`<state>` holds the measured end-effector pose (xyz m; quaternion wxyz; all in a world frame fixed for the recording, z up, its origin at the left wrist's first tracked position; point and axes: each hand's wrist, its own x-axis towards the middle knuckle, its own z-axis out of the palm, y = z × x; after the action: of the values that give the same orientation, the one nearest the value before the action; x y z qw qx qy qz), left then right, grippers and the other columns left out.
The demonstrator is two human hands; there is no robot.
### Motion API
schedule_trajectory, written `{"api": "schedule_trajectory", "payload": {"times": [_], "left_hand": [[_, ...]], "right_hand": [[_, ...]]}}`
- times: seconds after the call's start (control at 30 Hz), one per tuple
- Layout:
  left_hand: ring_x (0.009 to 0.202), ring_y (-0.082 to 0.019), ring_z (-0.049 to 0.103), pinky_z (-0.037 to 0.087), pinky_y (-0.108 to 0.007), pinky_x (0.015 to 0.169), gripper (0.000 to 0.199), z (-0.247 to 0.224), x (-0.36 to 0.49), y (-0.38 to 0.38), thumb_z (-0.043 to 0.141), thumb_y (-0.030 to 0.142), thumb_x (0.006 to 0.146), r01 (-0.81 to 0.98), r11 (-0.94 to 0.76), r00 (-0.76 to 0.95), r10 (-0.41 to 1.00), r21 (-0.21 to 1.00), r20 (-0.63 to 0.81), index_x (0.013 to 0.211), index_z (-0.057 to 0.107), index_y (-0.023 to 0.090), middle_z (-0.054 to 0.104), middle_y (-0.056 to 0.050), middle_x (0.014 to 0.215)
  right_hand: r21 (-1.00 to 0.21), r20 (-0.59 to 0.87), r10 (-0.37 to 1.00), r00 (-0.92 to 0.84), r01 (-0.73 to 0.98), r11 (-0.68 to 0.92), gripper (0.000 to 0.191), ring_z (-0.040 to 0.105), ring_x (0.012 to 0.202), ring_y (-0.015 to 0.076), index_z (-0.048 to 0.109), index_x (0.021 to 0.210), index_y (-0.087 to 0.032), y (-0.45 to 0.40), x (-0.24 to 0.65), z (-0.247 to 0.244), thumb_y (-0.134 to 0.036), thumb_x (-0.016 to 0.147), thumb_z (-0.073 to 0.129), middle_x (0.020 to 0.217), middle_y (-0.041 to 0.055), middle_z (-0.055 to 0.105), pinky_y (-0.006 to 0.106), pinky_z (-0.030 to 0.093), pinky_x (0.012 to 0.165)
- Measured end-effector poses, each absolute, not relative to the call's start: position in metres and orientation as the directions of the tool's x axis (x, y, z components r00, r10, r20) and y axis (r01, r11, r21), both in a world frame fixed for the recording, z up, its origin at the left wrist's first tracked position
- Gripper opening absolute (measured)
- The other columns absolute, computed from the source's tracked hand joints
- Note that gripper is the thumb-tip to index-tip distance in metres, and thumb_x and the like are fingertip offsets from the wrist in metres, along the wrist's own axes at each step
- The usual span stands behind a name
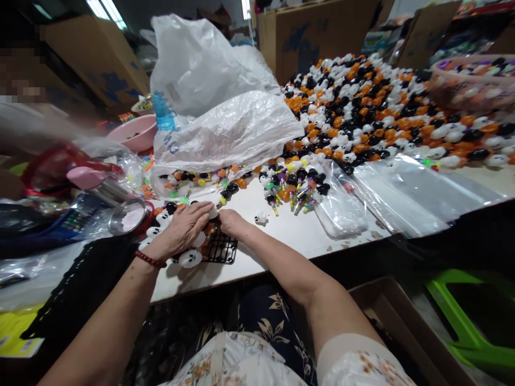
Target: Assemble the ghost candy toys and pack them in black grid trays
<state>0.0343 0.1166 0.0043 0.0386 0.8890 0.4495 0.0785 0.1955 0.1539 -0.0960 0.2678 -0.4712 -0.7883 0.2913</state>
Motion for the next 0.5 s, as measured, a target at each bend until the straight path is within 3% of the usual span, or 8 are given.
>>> {"api": "schedule_trajectory", "payload": {"times": [0.17,0.33,0.5], "left_hand": [[0.13,-0.023,0.044,0.031,-0.045,0.111,0.051,0.005,0.032,0.121,0.022,0.041,0.1,0.788,-0.591,0.587,0.806,0.175,0.08,0.138,0.05,0.02,0.053,-0.011,0.137],[0.136,-0.021,0.04,0.026,-0.049,0.113,0.05,0.011,0.034,0.118,0.02,0.042,0.101,0.775,-0.594,0.596,0.8,0.215,0.064,0.138,0.049,0.024,0.047,-0.007,0.147],[0.136,-0.019,0.041,0.023,-0.048,0.115,0.05,0.009,0.033,0.116,0.019,0.041,0.101,0.77,-0.598,0.603,0.796,0.222,0.051,0.136,0.052,0.025,0.05,-0.006,0.145]], "right_hand": [[-0.687,0.146,0.908,-0.392,0.621,0.378,0.021,0.06,0.079,0.0195,0.067,0.092,-0.014,0.149,0.19,-0.1,-0.006,0.077,0.055,0.087,0.007,0.069,0.026,0.041,0.071],[-0.699,0.161,0.918,-0.363,0.614,0.366,0.009,0.06,0.076,0.0197,0.067,0.083,-0.014,0.149,0.189,-0.104,-0.013,0.078,0.059,0.085,0.0075,0.066,0.026,0.042,0.069],[-0.739,0.169,0.92,-0.352,0.572,0.355,0.014,0.059,0.079,0.0171,0.065,0.09,-0.015,0.146,0.187,-0.111,-0.012,0.077,0.061,0.089,0.0054,0.066,0.024,0.042,0.071]]}}
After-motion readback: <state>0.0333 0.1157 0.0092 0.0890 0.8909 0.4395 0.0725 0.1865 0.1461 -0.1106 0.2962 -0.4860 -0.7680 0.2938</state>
